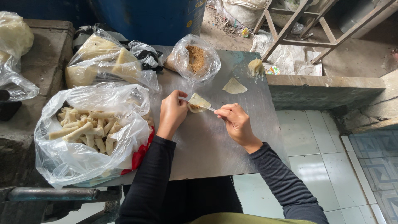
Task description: The person takes a triangular dough wrapper, spoons brown filling from a plastic bag onto it, folds the wrapper over into a closed triangle, and places the folded pastry into a plastic bag already holding many similar folded pieces.
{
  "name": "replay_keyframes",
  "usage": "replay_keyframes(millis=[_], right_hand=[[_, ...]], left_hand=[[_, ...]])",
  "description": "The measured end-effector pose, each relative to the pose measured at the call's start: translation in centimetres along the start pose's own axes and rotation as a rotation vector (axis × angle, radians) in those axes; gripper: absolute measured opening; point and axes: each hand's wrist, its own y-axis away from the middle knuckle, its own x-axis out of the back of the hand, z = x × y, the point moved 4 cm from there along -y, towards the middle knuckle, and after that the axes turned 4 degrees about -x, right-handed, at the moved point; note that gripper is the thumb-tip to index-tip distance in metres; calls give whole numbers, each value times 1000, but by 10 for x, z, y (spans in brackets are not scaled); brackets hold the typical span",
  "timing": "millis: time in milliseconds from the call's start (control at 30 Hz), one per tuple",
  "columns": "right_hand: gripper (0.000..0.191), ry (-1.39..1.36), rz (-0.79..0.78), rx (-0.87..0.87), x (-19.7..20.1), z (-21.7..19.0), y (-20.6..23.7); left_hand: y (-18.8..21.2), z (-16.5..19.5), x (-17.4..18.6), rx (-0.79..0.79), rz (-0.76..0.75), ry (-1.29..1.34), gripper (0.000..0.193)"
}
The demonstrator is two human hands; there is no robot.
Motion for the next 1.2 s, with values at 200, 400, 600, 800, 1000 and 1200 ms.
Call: replay_keyframes(millis=[200,400,600,800,1000,1200], right_hand=[[24,2,140,-62,9,5,-14],[15,7,307,-40,-17,26,-88],[34,96,107,-230,-42,32,-84],[21,261,-200,-435,-42,50,-28],[14,214,-228,-464,-54,64,-13],[20,339,-183,-383,-54,59,-12]], left_hand=[[0,1,-1,-61,11,-24,29],[1,1,-5,-52,-9,-38,29],[5,7,-9,-146,22,-87,26],[9,6,-14,-174,92,-130,17],[12,7,-19,-238,148,-219,11],[12,9,-19,-264,162,-220,8]])
